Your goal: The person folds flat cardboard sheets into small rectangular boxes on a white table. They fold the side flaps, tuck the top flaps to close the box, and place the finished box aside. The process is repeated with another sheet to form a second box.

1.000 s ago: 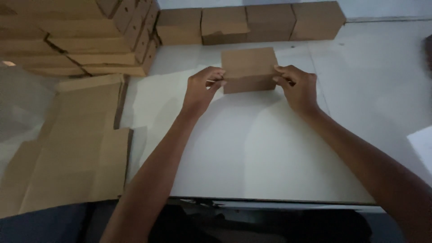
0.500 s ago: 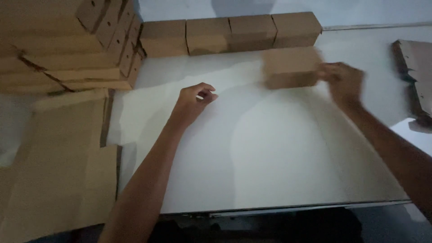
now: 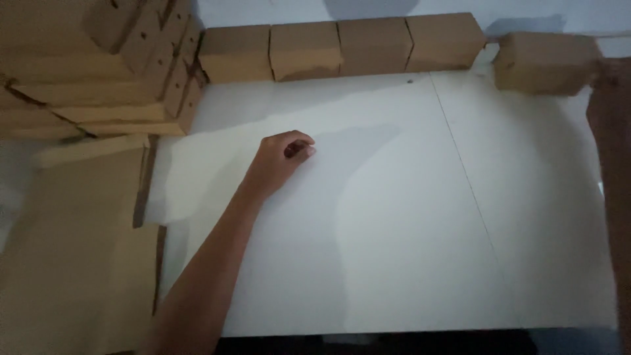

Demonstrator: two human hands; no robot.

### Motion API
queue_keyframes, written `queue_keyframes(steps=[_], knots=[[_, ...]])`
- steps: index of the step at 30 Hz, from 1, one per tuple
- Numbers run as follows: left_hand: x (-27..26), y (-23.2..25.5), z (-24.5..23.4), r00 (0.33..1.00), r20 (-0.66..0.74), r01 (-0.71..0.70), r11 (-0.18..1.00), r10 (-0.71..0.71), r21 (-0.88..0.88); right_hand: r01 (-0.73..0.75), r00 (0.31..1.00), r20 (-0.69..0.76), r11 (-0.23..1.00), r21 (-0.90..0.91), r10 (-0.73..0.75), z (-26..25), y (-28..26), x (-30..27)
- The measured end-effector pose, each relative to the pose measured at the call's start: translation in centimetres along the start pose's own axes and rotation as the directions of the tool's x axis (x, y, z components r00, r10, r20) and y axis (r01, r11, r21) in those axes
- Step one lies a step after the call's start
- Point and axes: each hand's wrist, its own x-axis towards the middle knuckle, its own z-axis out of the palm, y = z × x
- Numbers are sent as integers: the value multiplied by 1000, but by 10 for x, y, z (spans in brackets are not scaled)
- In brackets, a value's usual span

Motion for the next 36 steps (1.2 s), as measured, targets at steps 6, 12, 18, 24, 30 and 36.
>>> queue_keyframes(steps=[6,12,18,24,30,36], knots=[[1,16,-4,990,-1,138,990,-138,40,428,880,102,683,-592,-463,14,24,23],[4,5,-2,998,-14,65,997,-65,50,399,813,32,516,-758,-582,47,-10,35],[4,5,-2,998,-16,64,997,-63,54,329,771,-60,478,-814,-634,72,1,44],[4,15,-3,985,-1,174,984,-174,49,83,839,-281,619,-781,-467,120,-58,38],[5,14,-2,989,-13,151,988,-150,37,49,851,-245,533,-845,-465,133,-40,46],[6,10,-4,998,-11,65,997,-64,46,124,865,-223,622,-773,-450,132,-58,45]])
